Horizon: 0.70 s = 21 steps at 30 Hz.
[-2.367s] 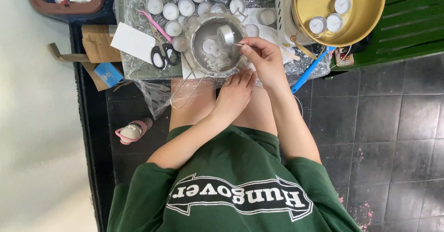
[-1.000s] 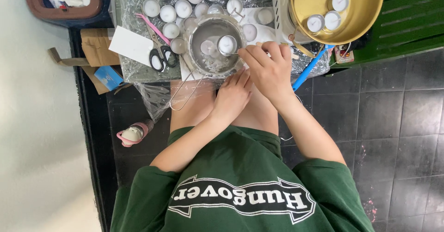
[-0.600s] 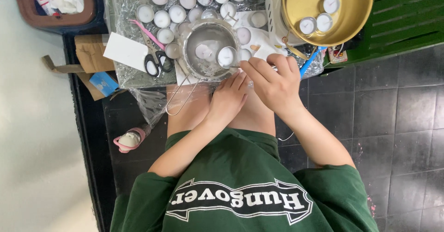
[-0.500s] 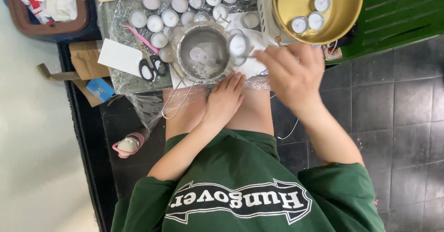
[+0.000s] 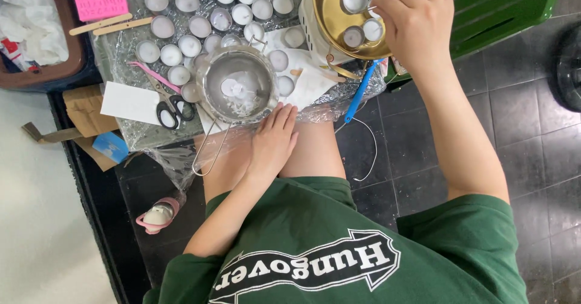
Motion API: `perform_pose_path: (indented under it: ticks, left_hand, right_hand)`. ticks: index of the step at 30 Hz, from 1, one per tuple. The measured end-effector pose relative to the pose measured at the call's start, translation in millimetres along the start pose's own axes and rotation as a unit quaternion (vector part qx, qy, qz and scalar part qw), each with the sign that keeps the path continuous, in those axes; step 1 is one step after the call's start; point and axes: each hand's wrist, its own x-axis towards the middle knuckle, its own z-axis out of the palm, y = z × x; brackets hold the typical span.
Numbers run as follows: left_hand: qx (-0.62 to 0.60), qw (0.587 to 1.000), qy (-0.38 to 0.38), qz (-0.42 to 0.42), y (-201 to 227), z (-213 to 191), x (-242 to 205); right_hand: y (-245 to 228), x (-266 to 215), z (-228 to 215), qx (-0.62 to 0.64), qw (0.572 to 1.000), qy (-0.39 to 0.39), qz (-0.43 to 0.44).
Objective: Preparing and making small tealight candles by pouring wax into containers.
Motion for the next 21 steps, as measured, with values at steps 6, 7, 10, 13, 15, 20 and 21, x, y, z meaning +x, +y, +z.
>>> perform_pose_path:
  ticks: [6,7,10,13,15,20,21]
  left_hand:
    - [-0.012,1.000,0.002,0.000,-0.6,0.9,0.2]
    - [-0.018,1.000,0.001,-0.004,-0.8,1.3,0.4]
    - [-0.022,1.000,0.001,-0.005,-1.2,0.0,0.8]
    - [-0.019,1.000,0.000,-0.005,-0.2,-2.6,0.4]
    - [-0.017,1.000,-0.001,-0.004,-0.2,-2.5,0.7]
    - [-0.005,1.000,-0.005,-0.002,1.1,-1.5,0.7]
    - [-0.005,1.000,-0.006,0.000,0.8,-1.5,0.8]
  right_hand:
    - [15.6,-5.9,40.4,-0.016,0.998,-0.047,-0.046]
    - [17.7,-5.3,47.7,-0.013,0.997,-0.058,-0.047]
    - [17.4,-2.5,57.1,-0.018,0.996,-0.072,-0.054]
    - [15.3,-2.9,59.3,-0.034,0.995,-0.080,-0.056]
    - [15.5,-4.7,56.9,-0.045,0.994,-0.085,-0.049]
    - [15.1,-4.5,30.7,-0.001,0.998,-0.069,-0.013]
    - [14.1,-5.0,21.2,-0.001,0.998,-0.069,-0.011]
